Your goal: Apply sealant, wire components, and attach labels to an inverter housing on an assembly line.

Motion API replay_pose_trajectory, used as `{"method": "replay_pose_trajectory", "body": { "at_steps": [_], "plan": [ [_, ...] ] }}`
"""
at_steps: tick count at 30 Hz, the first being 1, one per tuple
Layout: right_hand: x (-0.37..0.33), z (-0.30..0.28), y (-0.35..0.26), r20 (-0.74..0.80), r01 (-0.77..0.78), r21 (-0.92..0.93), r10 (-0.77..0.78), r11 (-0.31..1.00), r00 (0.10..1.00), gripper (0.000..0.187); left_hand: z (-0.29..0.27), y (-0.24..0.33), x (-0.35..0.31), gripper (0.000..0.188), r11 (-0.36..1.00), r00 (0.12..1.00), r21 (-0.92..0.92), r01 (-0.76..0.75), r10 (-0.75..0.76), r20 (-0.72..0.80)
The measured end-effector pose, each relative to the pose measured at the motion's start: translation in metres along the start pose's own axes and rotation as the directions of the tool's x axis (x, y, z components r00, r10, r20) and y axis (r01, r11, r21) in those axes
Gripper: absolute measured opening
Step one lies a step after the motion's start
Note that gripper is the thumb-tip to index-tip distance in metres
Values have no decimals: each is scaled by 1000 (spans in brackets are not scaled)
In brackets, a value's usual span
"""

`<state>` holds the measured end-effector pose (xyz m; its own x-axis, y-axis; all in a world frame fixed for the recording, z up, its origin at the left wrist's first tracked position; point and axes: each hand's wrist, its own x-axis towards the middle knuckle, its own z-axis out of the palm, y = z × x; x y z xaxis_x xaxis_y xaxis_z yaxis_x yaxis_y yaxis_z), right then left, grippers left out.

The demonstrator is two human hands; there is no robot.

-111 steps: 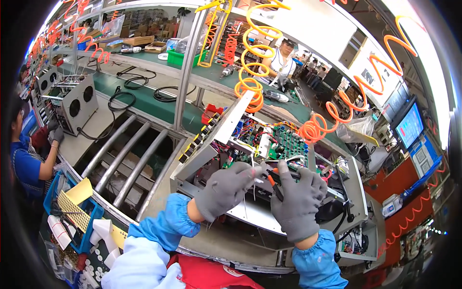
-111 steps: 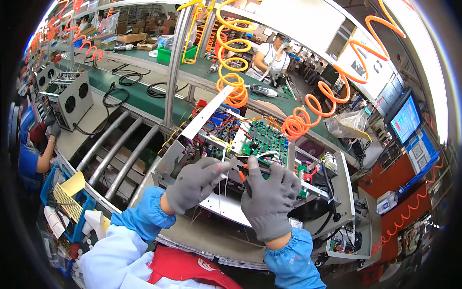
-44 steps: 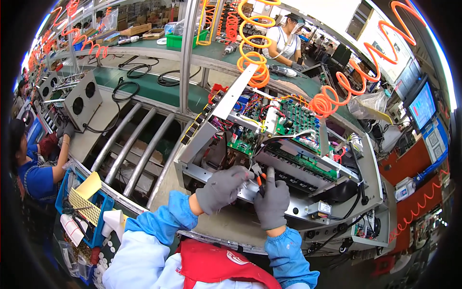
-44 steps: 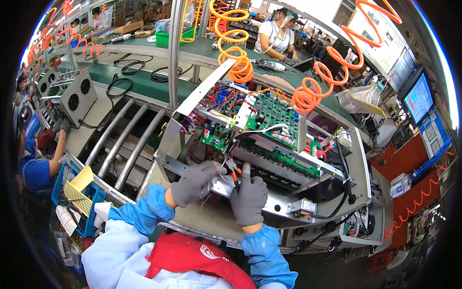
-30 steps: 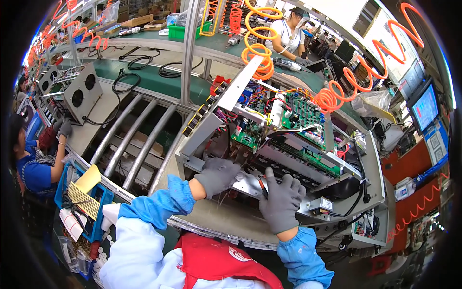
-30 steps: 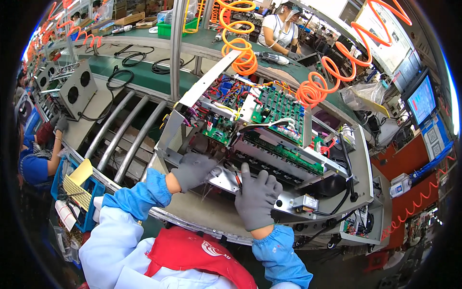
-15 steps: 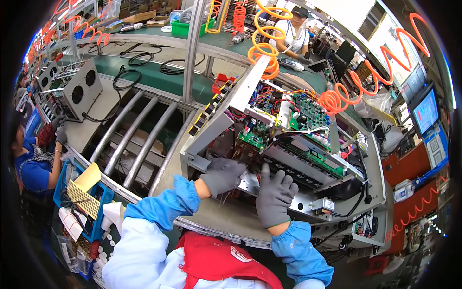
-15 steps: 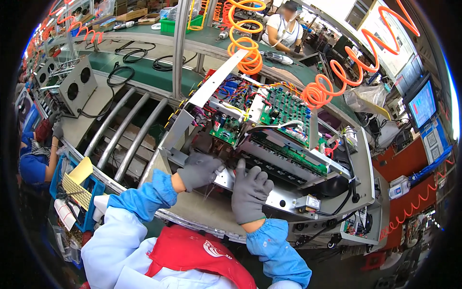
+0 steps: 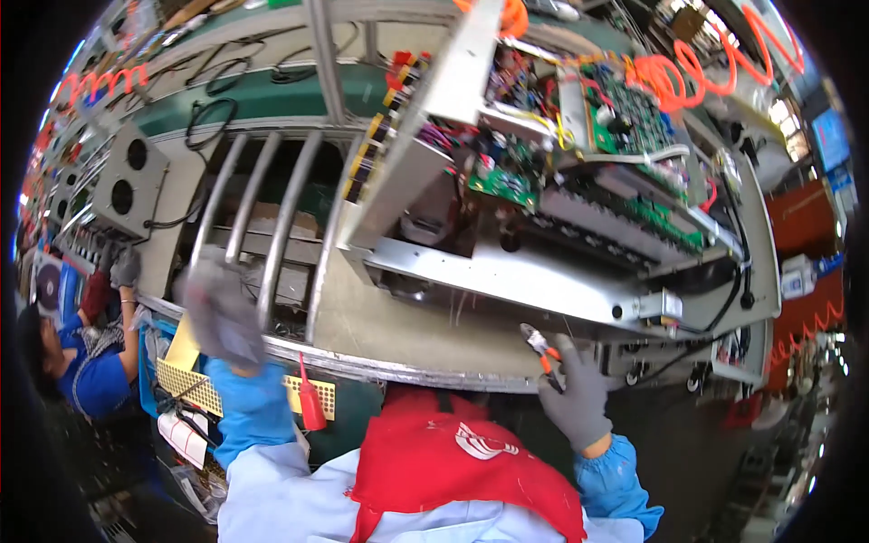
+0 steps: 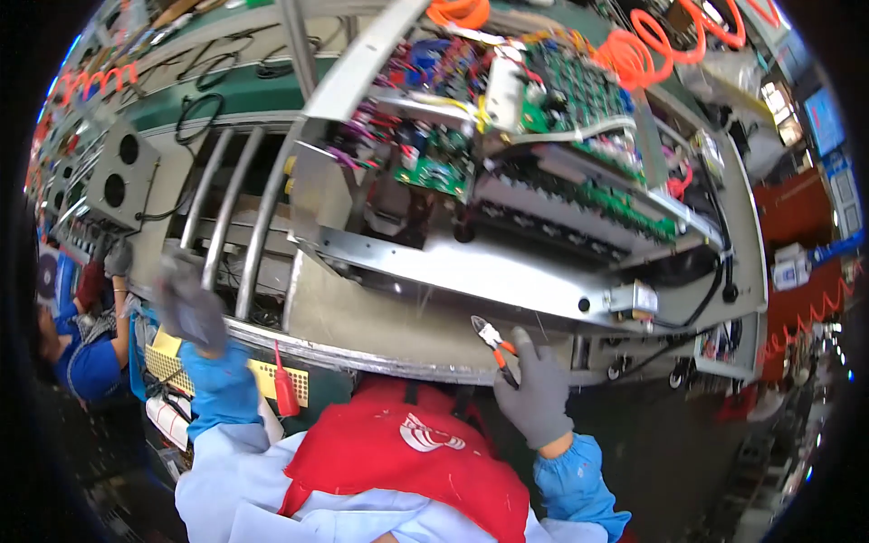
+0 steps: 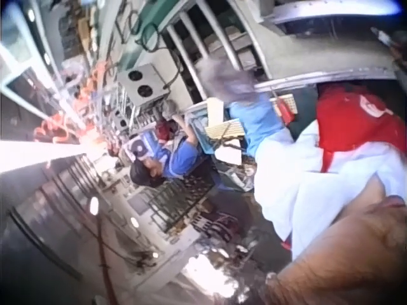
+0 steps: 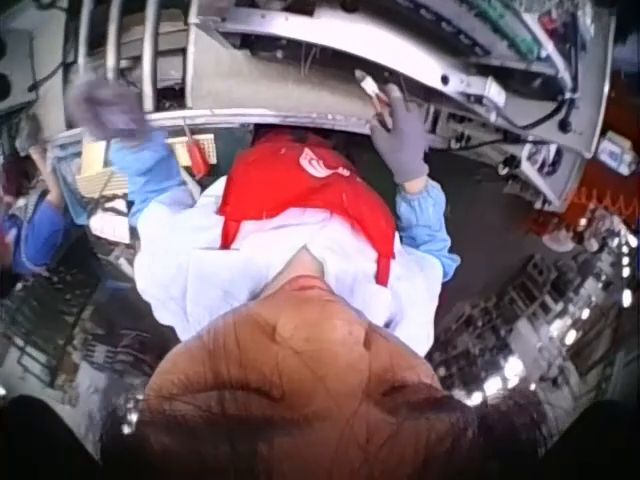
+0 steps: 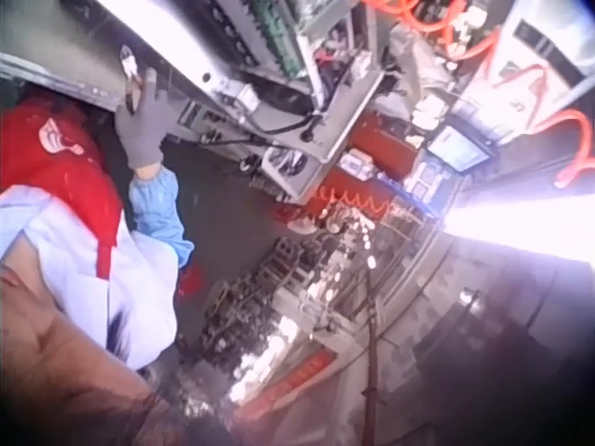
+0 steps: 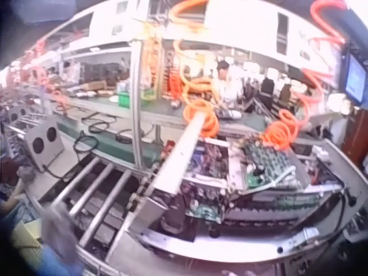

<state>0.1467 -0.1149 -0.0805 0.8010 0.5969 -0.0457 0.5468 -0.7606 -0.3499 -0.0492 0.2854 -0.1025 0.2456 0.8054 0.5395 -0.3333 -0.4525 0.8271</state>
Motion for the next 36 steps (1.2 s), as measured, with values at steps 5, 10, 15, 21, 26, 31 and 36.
{"method": "replay_pose_trajectory", "body": {
  "at_steps": [5, 10, 15, 21, 26, 31, 36],
  "plan": [
    [-26, 82, 41, 195, -310, 88, 289, 947, 937, 60, -193, -111, 84, 48, 2, 995, 995, -101, 20, 101],
    [-48, 130, 87, 94, -385, 242, 373, 891, 923, 67, -180, -102, 13, 40, 26, 610, 998, 58, -792, -15],
    [-34, 157, 122, 12, -493, 181, 499, 851, 867, 75, 30, -55, -140, 33, 724, 466, 688, -55, -591, 659],
    [15, 188, 164, -175, -367, -60, 353, 928, 919, 75, 223, -60, -261, 45, 898, 407, 202, -392, -28, 913],
    [31, 216, 208, -375, -155, -209, 67, 966, 925, 72, 309, -73, -303, 41, 833, 411, 194, -518, 44, 911],
    [45, 212, 198, -470, -49, -105, -6, 993, 883, 71, 313, -98, -315, 37, 847, 493, 210, -488, 69, 867],
    [50, 216, 190, -553, -79, 52, 95, 996, 828, 55, 303, -100, -314, 36, 916, 557, 186, -357, 49, 829]
  ]
}}
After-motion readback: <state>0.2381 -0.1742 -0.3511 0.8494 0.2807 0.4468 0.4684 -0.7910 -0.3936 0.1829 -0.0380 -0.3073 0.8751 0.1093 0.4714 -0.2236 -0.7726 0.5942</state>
